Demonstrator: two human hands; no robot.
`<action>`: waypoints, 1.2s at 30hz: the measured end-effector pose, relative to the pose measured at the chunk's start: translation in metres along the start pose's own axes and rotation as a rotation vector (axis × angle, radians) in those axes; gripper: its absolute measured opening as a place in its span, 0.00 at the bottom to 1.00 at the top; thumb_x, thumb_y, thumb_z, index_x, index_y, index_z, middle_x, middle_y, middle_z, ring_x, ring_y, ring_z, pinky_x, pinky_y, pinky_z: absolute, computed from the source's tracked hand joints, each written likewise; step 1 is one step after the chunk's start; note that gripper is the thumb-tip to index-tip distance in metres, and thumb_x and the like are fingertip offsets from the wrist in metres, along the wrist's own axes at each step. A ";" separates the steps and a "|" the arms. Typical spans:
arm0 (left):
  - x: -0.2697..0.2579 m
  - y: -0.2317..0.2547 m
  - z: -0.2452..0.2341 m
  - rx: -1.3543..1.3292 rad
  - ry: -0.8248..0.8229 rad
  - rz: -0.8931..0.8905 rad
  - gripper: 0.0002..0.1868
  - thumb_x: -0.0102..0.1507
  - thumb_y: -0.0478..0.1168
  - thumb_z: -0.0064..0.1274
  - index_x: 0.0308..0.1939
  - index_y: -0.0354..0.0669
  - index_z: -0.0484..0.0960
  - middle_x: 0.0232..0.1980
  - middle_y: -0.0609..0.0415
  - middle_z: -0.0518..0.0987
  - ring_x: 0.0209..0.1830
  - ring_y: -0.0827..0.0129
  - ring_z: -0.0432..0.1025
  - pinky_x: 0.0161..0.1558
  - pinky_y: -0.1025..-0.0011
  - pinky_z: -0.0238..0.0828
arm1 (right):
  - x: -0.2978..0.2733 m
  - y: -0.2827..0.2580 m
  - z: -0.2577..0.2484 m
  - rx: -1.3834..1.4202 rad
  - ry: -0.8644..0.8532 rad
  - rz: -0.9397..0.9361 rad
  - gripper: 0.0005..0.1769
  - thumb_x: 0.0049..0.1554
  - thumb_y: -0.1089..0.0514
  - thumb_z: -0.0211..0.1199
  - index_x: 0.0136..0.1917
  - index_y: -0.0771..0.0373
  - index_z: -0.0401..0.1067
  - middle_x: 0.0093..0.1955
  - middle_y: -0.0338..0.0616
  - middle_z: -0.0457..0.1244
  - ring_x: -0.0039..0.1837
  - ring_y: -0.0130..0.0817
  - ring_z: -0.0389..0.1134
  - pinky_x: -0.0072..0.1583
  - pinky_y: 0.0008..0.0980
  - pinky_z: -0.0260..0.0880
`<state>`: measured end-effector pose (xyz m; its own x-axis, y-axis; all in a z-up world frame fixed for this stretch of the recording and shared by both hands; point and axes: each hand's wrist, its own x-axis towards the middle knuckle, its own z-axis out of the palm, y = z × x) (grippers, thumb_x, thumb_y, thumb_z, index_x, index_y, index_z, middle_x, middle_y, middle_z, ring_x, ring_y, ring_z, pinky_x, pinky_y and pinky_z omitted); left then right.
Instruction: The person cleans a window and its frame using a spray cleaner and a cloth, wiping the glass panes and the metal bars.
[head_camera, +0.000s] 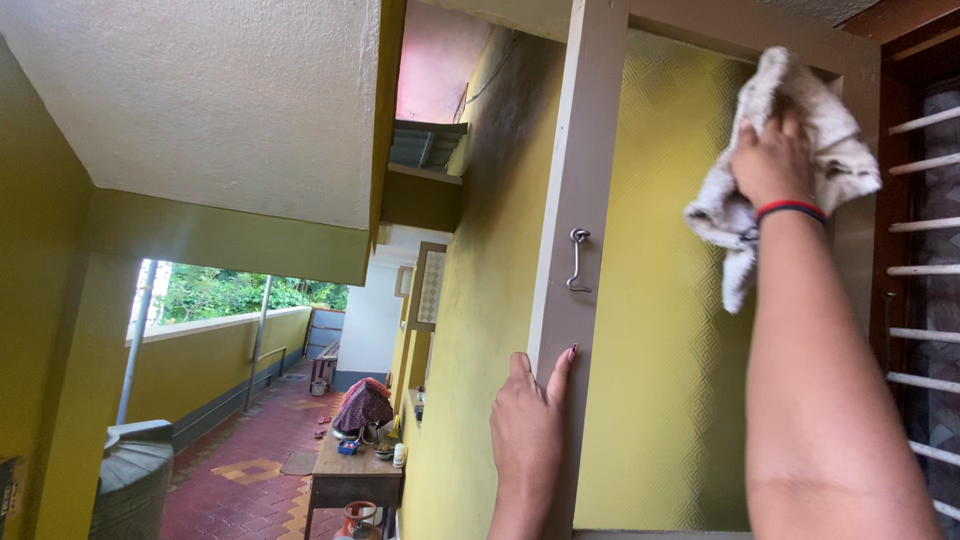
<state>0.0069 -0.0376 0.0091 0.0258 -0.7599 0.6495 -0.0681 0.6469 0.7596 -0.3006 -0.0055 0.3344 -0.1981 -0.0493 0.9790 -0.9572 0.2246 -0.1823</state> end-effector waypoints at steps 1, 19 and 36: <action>-0.003 -0.001 -0.002 -0.004 -0.005 -0.003 0.34 0.63 0.69 0.46 0.40 0.36 0.72 0.32 0.32 0.80 0.38 0.35 0.76 0.42 0.46 0.72 | -0.010 0.023 -0.007 -0.003 0.030 -0.040 0.37 0.70 0.42 0.42 0.83 0.66 0.47 0.85 0.62 0.40 0.83 0.61 0.39 0.80 0.52 0.38; 0.005 -0.020 0.003 -0.062 0.018 0.113 0.34 0.65 0.68 0.46 0.38 0.35 0.72 0.32 0.32 0.80 0.37 0.36 0.76 0.41 0.46 0.72 | -0.282 0.084 0.002 -0.445 0.314 -0.175 0.21 0.62 0.51 0.56 0.62 0.68 0.72 0.66 0.53 0.63 0.67 0.53 0.62 0.66 0.54 0.61; 0.002 -0.023 0.009 -0.048 0.097 0.166 0.34 0.65 0.69 0.46 0.40 0.36 0.73 0.35 0.31 0.81 0.38 0.35 0.77 0.41 0.45 0.73 | -0.400 -0.096 -0.014 -0.107 -0.054 -0.358 0.27 0.54 0.60 0.60 0.67 0.63 0.72 0.75 0.55 0.54 0.77 0.53 0.52 0.74 0.56 0.54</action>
<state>-0.0009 -0.0546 -0.0074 0.1145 -0.6344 0.7644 -0.0315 0.7668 0.6411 -0.1270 0.0060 -0.0380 0.1313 -0.1940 0.9722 -0.9411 0.2838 0.1837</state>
